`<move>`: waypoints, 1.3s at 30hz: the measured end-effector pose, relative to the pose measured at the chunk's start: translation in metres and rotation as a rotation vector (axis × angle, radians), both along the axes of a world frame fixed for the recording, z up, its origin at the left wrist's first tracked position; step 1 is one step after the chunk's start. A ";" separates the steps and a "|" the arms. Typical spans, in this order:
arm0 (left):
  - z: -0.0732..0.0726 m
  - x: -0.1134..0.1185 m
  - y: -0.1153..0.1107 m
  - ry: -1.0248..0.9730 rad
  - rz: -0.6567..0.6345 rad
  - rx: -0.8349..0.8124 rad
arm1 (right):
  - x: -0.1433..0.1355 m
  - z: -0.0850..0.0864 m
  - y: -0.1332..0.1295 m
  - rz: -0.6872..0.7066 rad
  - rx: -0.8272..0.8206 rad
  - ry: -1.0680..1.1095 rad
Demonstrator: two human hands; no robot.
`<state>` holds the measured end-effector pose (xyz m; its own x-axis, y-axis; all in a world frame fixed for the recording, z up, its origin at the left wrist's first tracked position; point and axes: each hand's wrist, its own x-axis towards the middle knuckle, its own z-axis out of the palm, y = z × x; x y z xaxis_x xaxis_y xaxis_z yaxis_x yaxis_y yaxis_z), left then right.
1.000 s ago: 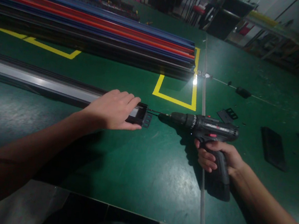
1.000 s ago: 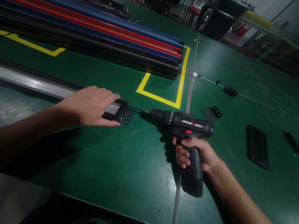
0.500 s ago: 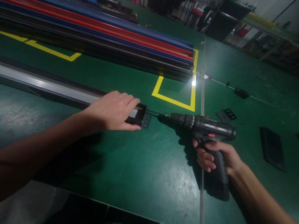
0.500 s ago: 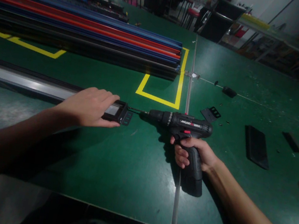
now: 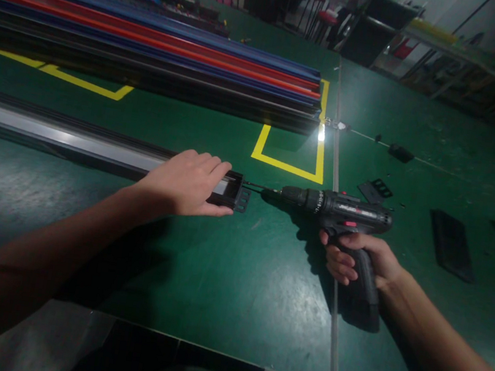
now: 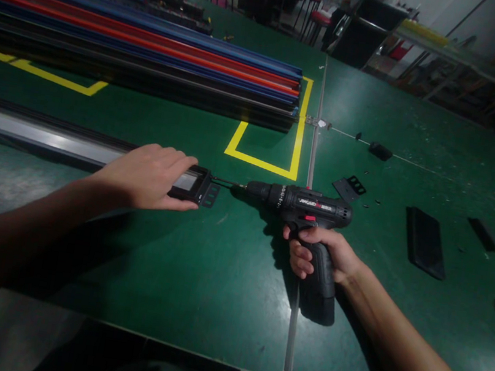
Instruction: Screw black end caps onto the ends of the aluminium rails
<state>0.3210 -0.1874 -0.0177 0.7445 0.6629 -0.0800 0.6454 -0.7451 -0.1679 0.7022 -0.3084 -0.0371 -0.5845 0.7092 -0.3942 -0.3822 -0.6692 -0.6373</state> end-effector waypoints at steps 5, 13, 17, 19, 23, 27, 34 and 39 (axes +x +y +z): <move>0.000 0.000 0.000 -0.003 0.002 -0.003 | 0.000 -0.001 0.000 -0.008 0.000 0.015; 0.000 0.000 -0.001 -0.005 0.002 0.001 | 0.001 -0.001 0.000 -0.008 -0.009 0.025; 0.000 0.000 0.000 -0.002 0.000 0.001 | 0.000 0.000 0.000 -0.011 -0.007 0.025; 0.000 0.000 0.000 -0.002 0.000 -0.003 | 0.000 0.000 0.000 -0.009 -0.005 0.020; 0.000 0.000 0.000 -0.005 -0.001 -0.002 | -0.001 0.001 -0.001 -0.011 -0.005 0.019; -0.001 0.000 0.001 -0.010 0.000 -0.007 | -0.001 0.001 -0.001 -0.012 0.002 0.024; -0.001 0.000 0.000 -0.001 0.002 0.008 | -0.001 0.000 0.000 -0.002 -0.004 0.030; -0.001 0.000 0.000 -0.013 -0.002 -0.003 | -0.001 0.000 0.000 -0.006 -0.001 0.029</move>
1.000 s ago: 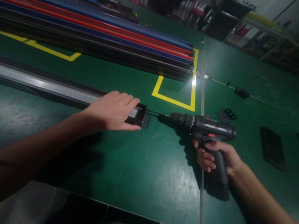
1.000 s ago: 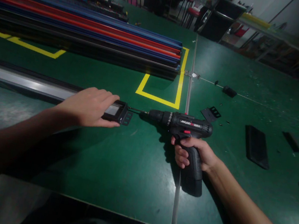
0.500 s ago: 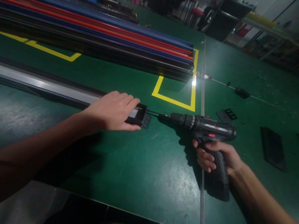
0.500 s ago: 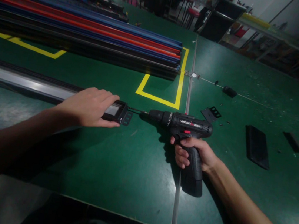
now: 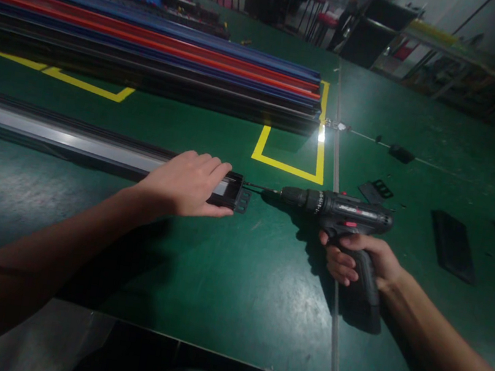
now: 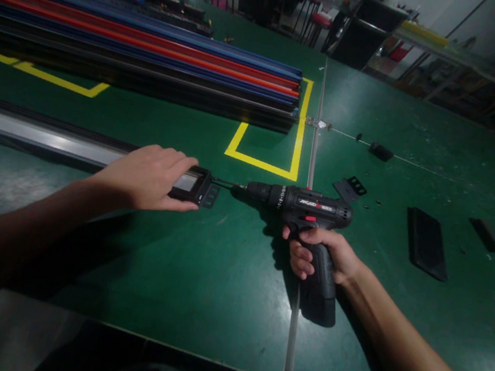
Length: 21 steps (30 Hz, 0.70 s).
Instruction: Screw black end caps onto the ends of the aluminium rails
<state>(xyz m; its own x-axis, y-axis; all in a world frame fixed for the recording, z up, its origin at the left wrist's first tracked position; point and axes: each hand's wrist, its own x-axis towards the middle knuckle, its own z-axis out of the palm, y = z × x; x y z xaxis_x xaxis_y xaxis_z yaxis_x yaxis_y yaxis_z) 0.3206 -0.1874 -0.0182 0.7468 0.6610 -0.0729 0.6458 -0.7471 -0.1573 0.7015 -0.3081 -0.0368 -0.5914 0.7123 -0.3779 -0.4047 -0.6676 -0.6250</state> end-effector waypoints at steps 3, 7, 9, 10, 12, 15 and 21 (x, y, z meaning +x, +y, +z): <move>0.000 0.000 0.000 0.005 0.009 -0.013 | 0.000 -0.001 0.000 -0.001 0.002 -0.015; 0.000 0.000 0.000 0.007 0.014 -0.011 | 0.001 -0.001 -0.001 0.003 0.009 -0.035; 0.001 0.000 0.000 0.003 0.009 -0.013 | 0.001 -0.001 -0.001 0.003 0.010 -0.047; 0.001 0.000 0.000 0.002 0.007 -0.013 | 0.001 -0.001 -0.001 0.004 0.011 -0.051; 0.001 0.000 0.000 0.001 0.005 -0.012 | 0.001 0.000 -0.001 0.007 0.007 -0.057; 0.002 0.000 0.000 0.000 0.012 -0.018 | 0.000 0.000 0.000 0.007 0.002 -0.060; 0.003 0.001 -0.001 0.003 0.015 -0.017 | 0.000 0.000 -0.001 -0.003 0.003 -0.057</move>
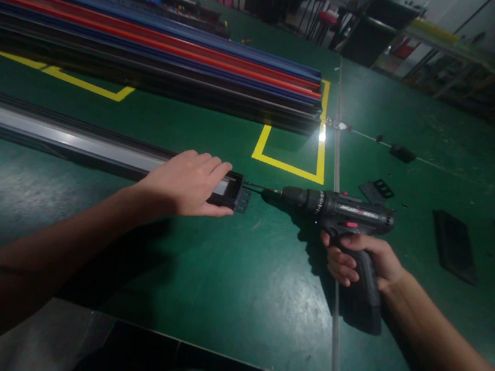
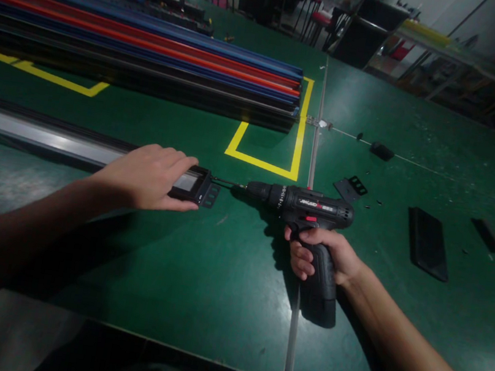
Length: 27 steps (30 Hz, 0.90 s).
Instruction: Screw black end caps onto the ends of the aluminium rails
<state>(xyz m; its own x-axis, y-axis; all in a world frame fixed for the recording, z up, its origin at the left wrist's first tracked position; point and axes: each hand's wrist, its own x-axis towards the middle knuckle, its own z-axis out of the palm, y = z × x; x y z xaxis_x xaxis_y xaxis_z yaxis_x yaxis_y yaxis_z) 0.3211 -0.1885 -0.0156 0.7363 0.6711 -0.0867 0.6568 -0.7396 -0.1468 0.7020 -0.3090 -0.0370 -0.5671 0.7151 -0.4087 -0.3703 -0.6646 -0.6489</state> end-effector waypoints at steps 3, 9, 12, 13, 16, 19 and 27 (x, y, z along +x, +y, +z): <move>0.000 0.000 0.000 0.000 0.000 -0.003 | 0.000 0.000 0.000 0.001 0.000 -0.001; -0.001 0.000 0.000 -0.003 -0.005 0.005 | 0.000 0.001 0.000 -0.003 -0.008 -0.010; -0.001 0.000 0.001 -0.002 -0.004 -0.003 | 0.000 0.001 0.000 0.005 -0.004 -0.015; -0.001 0.000 0.001 -0.001 -0.002 -0.006 | 0.000 0.001 0.000 0.006 -0.001 -0.017; -0.001 0.000 0.001 -0.001 -0.001 -0.005 | 0.000 0.001 0.000 0.001 0.000 -0.022; -0.002 -0.001 0.001 -0.010 -0.001 0.001 | 0.000 0.001 0.000 -0.006 -0.010 -0.021; -0.003 -0.001 0.001 -0.010 -0.005 0.002 | -0.001 0.001 0.000 -0.002 -0.006 -0.002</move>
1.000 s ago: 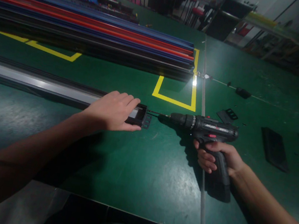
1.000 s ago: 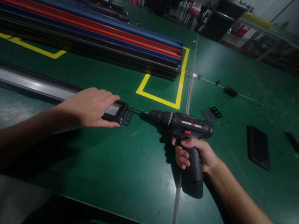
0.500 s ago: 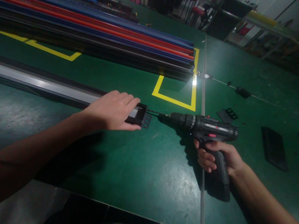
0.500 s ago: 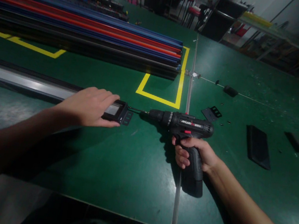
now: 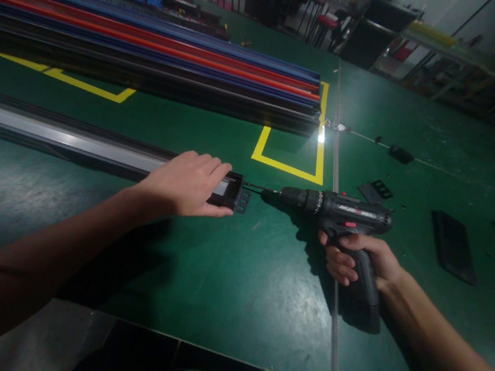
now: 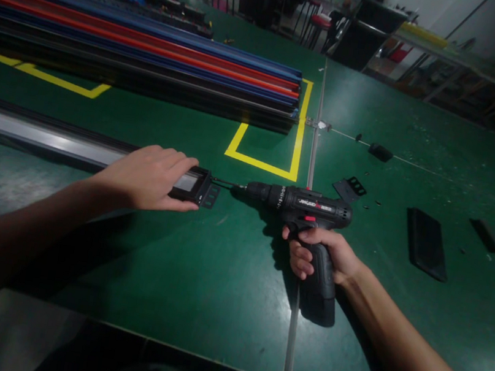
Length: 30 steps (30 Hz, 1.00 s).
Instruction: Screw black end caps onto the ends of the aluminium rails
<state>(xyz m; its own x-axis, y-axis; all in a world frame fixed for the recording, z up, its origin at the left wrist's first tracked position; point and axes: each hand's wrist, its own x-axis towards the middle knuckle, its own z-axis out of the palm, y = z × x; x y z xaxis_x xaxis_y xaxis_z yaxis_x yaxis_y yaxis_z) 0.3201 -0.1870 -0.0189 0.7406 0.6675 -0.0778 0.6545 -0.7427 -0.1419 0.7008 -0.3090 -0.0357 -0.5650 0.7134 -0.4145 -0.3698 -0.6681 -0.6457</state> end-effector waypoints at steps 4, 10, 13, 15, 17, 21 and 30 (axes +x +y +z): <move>0.002 0.001 0.000 -0.001 0.001 -0.008 | 0.000 0.000 0.000 -0.005 0.011 0.004; 0.003 0.002 0.000 0.015 0.009 -0.010 | 0.000 0.000 0.000 -0.015 -0.006 0.006; 0.003 0.001 0.000 0.008 0.001 0.001 | 0.001 -0.001 0.000 -0.011 -0.008 0.008; 0.002 0.001 0.000 0.009 0.000 0.005 | 0.001 -0.001 0.000 -0.005 -0.006 0.012; 0.002 0.001 0.000 0.012 -0.001 0.006 | 0.001 -0.001 0.000 -0.002 0.000 0.014; 0.002 0.000 0.000 0.012 -0.012 0.016 | 0.002 -0.002 -0.001 0.003 0.002 0.011; 0.003 0.001 -0.001 0.019 -0.007 0.005 | 0.002 -0.001 0.000 0.008 -0.002 0.016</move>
